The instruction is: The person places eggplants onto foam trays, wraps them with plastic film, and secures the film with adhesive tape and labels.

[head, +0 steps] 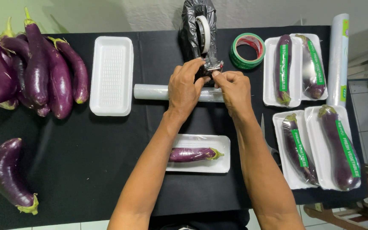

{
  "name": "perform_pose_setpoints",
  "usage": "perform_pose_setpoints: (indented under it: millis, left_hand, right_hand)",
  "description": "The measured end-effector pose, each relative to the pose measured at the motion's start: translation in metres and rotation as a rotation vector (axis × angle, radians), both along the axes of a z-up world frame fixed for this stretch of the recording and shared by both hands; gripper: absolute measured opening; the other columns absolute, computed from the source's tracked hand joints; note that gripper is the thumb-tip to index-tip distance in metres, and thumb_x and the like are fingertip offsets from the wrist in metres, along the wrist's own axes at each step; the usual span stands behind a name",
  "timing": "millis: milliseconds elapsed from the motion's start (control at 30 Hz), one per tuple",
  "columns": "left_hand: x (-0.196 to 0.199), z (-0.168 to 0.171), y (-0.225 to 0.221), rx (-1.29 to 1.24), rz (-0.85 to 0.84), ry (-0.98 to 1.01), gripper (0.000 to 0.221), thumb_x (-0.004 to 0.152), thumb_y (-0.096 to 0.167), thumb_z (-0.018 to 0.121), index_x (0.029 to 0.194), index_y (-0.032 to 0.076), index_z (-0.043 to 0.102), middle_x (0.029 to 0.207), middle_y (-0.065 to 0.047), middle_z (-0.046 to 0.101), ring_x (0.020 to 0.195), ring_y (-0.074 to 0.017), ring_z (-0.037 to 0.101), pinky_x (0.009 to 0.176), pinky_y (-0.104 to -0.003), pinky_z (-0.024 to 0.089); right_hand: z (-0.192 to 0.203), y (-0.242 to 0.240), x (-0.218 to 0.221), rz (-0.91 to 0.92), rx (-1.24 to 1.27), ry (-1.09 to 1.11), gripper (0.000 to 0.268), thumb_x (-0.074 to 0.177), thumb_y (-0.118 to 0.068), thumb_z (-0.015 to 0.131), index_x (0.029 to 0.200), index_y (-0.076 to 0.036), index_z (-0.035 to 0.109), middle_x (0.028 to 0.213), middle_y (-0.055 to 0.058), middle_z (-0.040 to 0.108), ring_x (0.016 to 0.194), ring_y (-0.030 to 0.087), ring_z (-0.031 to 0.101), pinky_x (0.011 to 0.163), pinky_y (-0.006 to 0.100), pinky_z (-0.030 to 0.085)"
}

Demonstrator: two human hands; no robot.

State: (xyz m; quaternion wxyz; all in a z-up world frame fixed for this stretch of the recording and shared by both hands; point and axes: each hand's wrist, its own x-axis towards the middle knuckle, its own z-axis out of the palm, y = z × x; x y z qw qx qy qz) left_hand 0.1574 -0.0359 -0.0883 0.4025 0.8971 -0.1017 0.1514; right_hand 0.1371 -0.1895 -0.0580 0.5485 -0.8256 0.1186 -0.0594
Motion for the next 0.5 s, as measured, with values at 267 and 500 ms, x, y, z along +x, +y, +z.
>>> perform_pose_setpoints:
  millis: [267, 500]
  left_hand:
    - [-0.006, 0.014, -0.001, 0.031, 0.04, 0.013, 0.042, 0.085, 0.029, 0.083, 0.124, 0.027, 0.067, 0.129, 0.009, 0.067, 0.106, -0.0192, 0.063, 0.085, -0.036, 0.05]
    - [0.003, -0.008, -0.007, -0.023, 0.013, -0.033, 0.044, 0.085, 0.028, 0.085, 0.124, 0.025, 0.066, 0.129, 0.004, 0.069, 0.105, -0.0224, 0.067, 0.088, -0.037, 0.055]
  right_hand:
    - [0.03, -0.008, -0.005, -0.087, 0.232, 0.291, 0.03, 0.079, -0.035, 0.08, 0.067, -0.009, 0.07, 0.086, 0.008, 0.062, 0.089, 0.021, 0.06, 0.076, 0.036, 0.05]
    - [-0.021, -0.01, 0.004, -0.068, 0.091, 0.239, 0.031, 0.07, -0.035, 0.086, 0.057, -0.012, 0.07, 0.072, 0.011, 0.064, 0.075, 0.025, 0.061, 0.065, 0.037, 0.048]
